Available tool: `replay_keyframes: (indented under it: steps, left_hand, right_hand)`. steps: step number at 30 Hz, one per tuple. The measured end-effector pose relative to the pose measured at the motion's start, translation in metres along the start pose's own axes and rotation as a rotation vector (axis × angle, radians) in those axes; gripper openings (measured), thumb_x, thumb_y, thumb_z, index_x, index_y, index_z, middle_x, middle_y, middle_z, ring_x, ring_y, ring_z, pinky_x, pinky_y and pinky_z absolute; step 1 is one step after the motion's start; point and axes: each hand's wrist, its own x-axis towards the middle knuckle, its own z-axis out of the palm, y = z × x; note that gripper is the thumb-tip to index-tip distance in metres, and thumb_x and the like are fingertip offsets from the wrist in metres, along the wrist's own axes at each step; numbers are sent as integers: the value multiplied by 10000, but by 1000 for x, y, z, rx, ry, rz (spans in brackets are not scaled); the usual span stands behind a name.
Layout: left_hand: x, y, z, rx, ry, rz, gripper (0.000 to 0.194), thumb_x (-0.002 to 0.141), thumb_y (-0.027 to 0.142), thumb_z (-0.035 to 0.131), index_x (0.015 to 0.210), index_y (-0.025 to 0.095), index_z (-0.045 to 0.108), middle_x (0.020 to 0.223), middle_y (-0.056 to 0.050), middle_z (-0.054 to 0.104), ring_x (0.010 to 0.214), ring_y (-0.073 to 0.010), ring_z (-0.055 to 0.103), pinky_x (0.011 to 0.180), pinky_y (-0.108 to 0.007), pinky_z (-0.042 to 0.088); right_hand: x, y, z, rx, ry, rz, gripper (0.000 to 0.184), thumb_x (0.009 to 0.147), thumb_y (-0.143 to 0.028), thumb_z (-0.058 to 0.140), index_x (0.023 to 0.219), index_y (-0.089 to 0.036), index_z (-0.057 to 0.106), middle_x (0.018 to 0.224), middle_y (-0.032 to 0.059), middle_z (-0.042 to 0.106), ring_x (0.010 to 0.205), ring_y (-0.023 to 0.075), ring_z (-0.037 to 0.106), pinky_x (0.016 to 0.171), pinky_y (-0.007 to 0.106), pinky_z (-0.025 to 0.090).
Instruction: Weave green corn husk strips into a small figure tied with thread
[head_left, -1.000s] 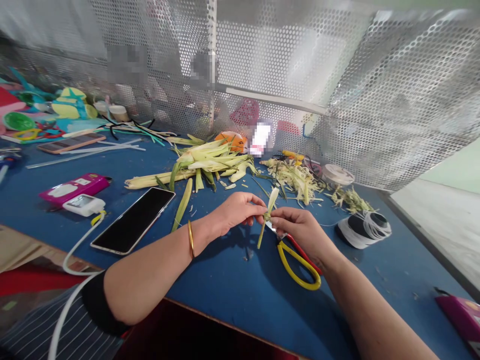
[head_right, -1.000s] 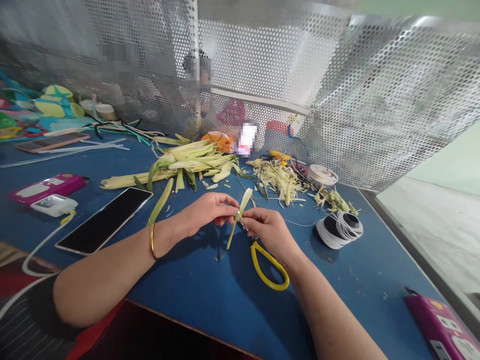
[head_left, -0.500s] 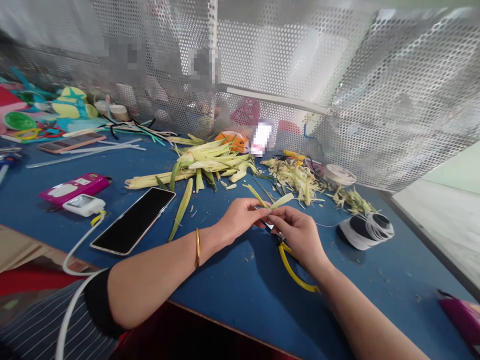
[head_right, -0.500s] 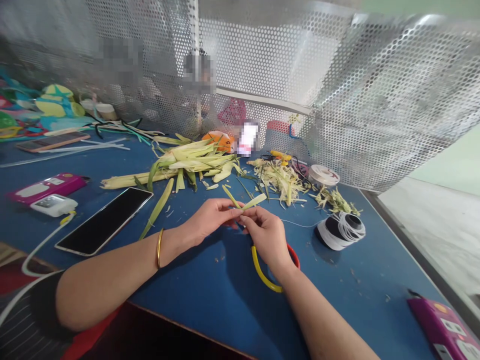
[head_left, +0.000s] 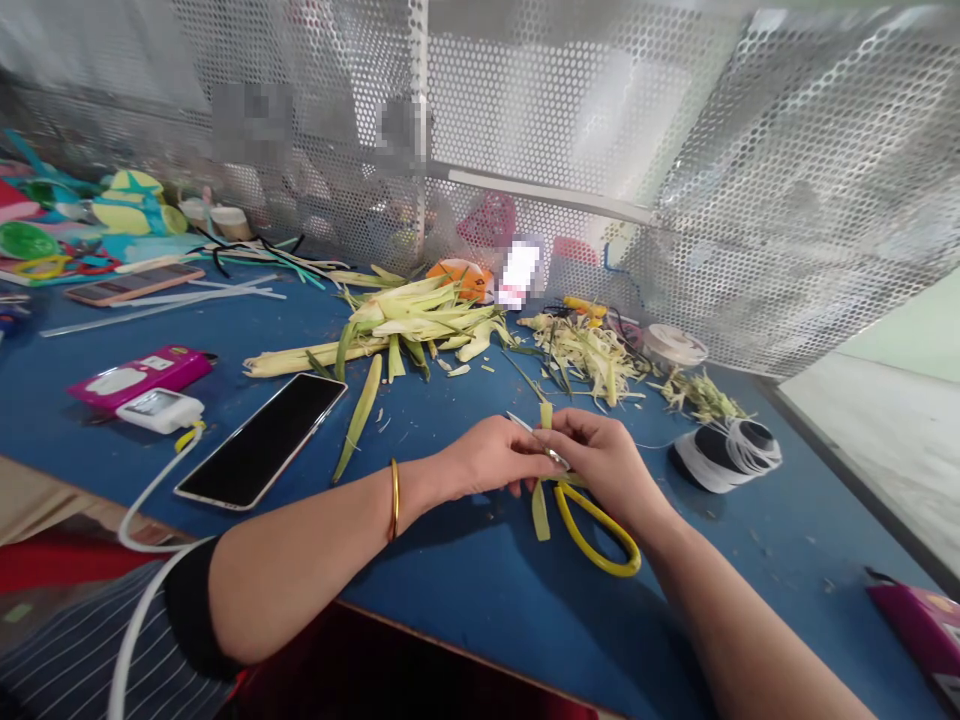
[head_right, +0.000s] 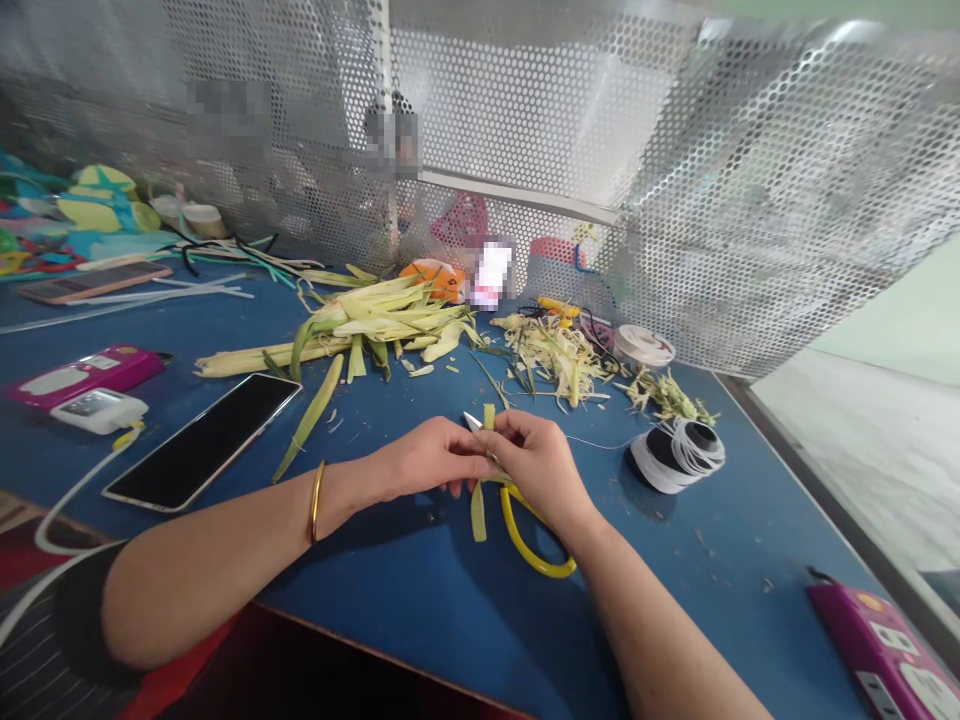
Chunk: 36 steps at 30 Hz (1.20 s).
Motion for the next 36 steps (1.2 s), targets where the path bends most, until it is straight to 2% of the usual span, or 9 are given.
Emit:
replay_keyframes:
  steps: [2,5,9,14,17,23,27,32,36]
  left_hand:
    - [0,-1,1,62,19,-3,317,793,438,628,643,161,667,555,9,590,492,-102,537,502,-219,388]
    - [1,-4,0,201,85,12,343,811,412,579,572,171,632,546,0,610,479,-105,545,480,-217,360]
    - [4,-9,-4,269,233,57,366,824,346,511,512,176,595,524,-5,614,468,-106,542,478,-224,339]
    - [7,-8,-3,60,374,75,314,795,288,504,512,174,579,505,12,575,477,-105,553,497,-218,368]
    - [6,-3,1,-210,333,-15,261,777,221,490,536,168,574,527,19,574,464,-95,547,457,-209,348]
    - [2,7,4,-523,247,-132,199,767,184,515,580,154,574,519,10,576,483,-96,557,488,-205,382]
    - [3,7,1,-652,194,-156,130,729,207,550,631,143,608,566,0,606,514,-109,576,540,-227,442]
    - [4,4,-3,-757,180,-232,194,708,290,601,714,111,675,631,-35,644,585,-140,609,637,-277,510]
    - [4,3,-3,-761,167,-179,195,658,285,678,754,116,691,686,-35,656,633,-145,621,678,-294,513]
  right_hand:
    - [0,0,2,118,-32,42,300,791,-428,619,611,-204,529,530,-37,481,507,113,404,492,257,290]
    - [-3,-3,3,30,81,-46,229,811,-386,604,678,-206,561,571,-24,536,540,124,453,519,255,345]
    - [-14,-8,5,-307,269,-286,143,875,-284,564,754,-216,599,681,1,623,627,140,537,605,256,399]
    - [-24,-11,11,-670,399,-651,130,917,-217,571,818,-207,654,770,16,683,670,146,587,670,285,392]
    - [-24,-12,16,-764,401,-741,114,916,-180,586,843,-195,672,772,19,697,681,146,605,699,300,390]
    - [-23,-12,18,-832,452,-731,123,912,-185,596,842,-215,693,759,8,696,695,152,603,780,338,377]
    - [-24,-14,16,-898,448,-758,139,910,-159,579,848,-218,689,764,7,699,697,157,585,794,353,357]
    - [-23,-13,16,-976,452,-789,162,895,-109,569,862,-221,682,757,0,701,691,156,561,813,359,344]
    - [-22,-11,17,-994,444,-815,143,899,-121,573,844,-208,673,765,2,704,702,159,566,831,366,352]
